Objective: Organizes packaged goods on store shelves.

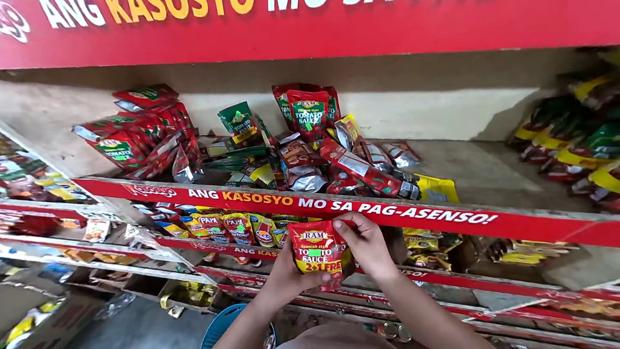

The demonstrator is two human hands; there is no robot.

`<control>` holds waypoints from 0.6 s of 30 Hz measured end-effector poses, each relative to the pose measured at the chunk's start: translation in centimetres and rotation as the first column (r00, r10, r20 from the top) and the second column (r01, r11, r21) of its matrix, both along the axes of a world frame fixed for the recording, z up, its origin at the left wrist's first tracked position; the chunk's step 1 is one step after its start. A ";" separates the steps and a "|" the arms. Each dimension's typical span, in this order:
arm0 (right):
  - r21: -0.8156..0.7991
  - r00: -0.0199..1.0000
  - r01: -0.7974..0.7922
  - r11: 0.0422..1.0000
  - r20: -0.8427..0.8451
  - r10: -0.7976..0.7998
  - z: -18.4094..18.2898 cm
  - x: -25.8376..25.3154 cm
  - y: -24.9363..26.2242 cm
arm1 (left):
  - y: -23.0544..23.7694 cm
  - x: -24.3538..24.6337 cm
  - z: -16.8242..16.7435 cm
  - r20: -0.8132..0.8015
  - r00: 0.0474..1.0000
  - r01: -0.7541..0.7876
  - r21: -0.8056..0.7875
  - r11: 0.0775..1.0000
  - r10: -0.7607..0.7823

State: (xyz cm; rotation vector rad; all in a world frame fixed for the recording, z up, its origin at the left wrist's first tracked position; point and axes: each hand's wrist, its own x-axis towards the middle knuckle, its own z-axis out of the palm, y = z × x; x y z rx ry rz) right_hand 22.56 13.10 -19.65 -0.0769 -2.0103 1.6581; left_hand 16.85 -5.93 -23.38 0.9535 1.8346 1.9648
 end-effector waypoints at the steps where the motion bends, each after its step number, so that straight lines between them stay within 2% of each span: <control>1: 0.000 0.999 -0.038 0.999 0.014 0.038 0.1 0.2 0.3 | 0.0 0.0 0.1 0.006 1.000 -0.012 -0.011 1.000 0.012; 4: 0.023 0.980 -0.183 0.983 0.087 0.180 1.0 0.9 1.5 | -0.1 -0.1 0.5 -0.043 0.999 -0.027 -0.028 0.999 0.026; 8: 0.181 0.936 -0.319 0.930 0.213 0.280 2.8 2.3 2.8 | -0.2 -0.1 1.7 -0.162 0.987 -0.026 -0.119 0.993 0.006; 10: 0.259 0.913 -0.363 0.895 0.288 0.288 3.6 3.4 3.2 | -0.2 0.1 2.5 -0.335 0.942 -0.063 -0.208 0.976 -0.011; 11: 0.297 0.907 -0.383 0.875 0.302 0.295 3.9 4.0 3.4 | -0.2 0.2 2.8 -0.464 0.886 -0.086 -0.222 0.971 -0.028; 13: 0.392 0.924 -0.377 0.839 0.222 0.311 4.0 5.3 3.6 | 0.1 0.0 3.3 -0.700 0.711 -0.083 -0.170 0.982 -0.062; 14: 0.444 0.947 -0.320 0.837 0.136 0.290 3.9 5.9 3.4 | 0.2 -0.2 3.6 -0.772 0.632 -0.053 -0.125 0.991 -0.064; 15: 0.480 0.967 -0.240 0.844 0.042 0.251 3.8 6.5 3.1 | 0.4 -0.6 3.9 -0.803 0.592 0.006 -0.085 0.996 -0.072; 18: 0.481 0.977 -0.019 0.877 -0.179 0.119 4.2 8.1 2.7 | 0.6 -2.2 5.9 -0.777 0.618 0.194 0.003 0.981 -0.120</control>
